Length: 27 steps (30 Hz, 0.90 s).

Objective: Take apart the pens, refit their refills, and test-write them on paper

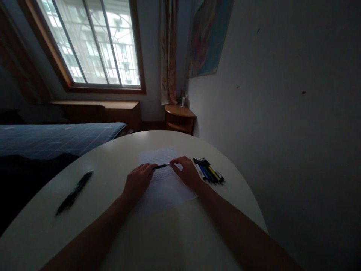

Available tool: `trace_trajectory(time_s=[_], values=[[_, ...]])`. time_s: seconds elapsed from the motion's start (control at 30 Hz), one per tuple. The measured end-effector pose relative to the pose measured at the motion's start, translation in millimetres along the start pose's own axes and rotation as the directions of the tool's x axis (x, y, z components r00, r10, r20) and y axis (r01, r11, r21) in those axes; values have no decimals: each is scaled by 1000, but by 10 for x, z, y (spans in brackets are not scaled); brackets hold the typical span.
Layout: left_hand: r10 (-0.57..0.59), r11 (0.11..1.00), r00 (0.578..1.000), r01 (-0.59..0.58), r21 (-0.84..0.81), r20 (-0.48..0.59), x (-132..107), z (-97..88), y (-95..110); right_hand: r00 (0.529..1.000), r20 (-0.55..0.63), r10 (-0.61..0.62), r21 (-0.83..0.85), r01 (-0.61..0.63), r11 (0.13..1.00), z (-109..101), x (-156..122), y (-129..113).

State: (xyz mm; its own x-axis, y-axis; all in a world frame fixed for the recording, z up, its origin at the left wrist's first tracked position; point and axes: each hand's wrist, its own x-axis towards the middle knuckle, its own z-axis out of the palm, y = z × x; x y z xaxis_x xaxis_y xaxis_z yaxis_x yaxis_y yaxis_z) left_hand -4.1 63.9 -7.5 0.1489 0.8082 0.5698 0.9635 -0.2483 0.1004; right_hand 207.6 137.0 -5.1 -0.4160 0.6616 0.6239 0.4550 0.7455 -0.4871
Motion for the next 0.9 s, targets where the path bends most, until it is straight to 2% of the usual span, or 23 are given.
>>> trace_trajectory(time_s=[0.9], values=[[77, 997, 997, -77, 8, 3, -7, 2, -38, 998, 54, 25, 23, -26, 999, -23, -2, -25]])
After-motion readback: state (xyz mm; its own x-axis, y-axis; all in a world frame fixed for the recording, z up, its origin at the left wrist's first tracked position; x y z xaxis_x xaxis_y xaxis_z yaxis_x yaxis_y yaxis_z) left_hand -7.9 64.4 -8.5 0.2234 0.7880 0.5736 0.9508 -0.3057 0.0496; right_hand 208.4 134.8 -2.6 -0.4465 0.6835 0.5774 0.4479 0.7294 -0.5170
